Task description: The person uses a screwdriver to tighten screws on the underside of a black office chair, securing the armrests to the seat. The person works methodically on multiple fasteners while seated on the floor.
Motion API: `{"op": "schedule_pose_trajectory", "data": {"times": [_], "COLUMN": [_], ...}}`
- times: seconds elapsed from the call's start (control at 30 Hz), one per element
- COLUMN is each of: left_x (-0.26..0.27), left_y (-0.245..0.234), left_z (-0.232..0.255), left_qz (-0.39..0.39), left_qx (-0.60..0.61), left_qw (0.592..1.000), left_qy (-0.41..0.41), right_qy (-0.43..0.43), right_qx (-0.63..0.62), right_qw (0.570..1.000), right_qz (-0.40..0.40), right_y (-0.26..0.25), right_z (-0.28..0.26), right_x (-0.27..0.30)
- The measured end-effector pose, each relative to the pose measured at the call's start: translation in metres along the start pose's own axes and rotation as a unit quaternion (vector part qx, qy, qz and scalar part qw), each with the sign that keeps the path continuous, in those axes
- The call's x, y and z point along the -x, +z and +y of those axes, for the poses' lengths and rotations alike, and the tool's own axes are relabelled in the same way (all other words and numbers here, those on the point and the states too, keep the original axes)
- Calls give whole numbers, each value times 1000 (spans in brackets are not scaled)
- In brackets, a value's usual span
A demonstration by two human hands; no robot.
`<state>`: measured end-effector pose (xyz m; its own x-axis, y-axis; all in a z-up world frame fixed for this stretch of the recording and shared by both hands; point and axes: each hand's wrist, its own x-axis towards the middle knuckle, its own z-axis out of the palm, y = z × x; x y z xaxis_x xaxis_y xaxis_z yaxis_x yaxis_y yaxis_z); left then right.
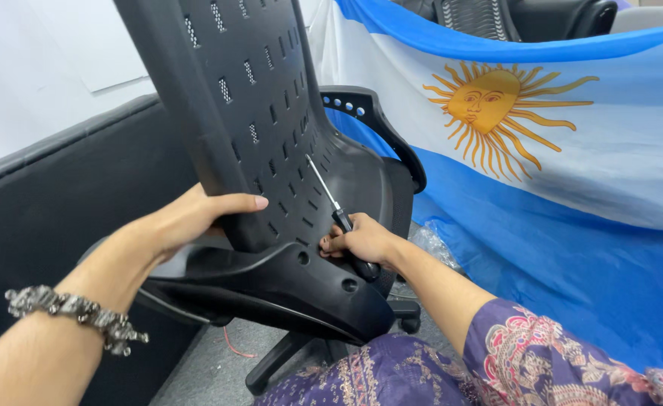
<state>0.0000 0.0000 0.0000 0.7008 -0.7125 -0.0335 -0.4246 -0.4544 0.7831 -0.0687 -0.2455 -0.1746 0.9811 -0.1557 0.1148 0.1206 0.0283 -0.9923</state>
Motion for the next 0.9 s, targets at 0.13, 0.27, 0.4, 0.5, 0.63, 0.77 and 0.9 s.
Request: {"op": "schedule_pose_trajectory", "data": {"times": [0.13,0.27,0.4,0.5,0.63,0.77,0.9], "left_x": [0,-3,-6,-5,2,1,10], "left_y": [13,6,3,-6,-10,6,11], "left_z": [-12,-13,-14,-16,-28,-33,-26], "left_qz": [4,27,39,101,145,144,159], "left_qx": [-41,-79,39,1,68,117,120], "left_qw": [999,996,998,993,981,973,979], "left_qy": [3,-36,32,66,110,140,28], "right_qy": [-7,-18,-18,-21,-37,-27,-31], "right_qx": [-10,-51,-67,-165,-101,-45,6], "right_qw": [1000,997,996,984,991,997,997], "right_qz": [26,52,60,63,86,56,64], "right_y": [-5,-6,3,6,9,21,22], "right_z": [5,0,-7,-13,-21,-10,-2], "right_x": [11,16,17,24,35,43,44]}}
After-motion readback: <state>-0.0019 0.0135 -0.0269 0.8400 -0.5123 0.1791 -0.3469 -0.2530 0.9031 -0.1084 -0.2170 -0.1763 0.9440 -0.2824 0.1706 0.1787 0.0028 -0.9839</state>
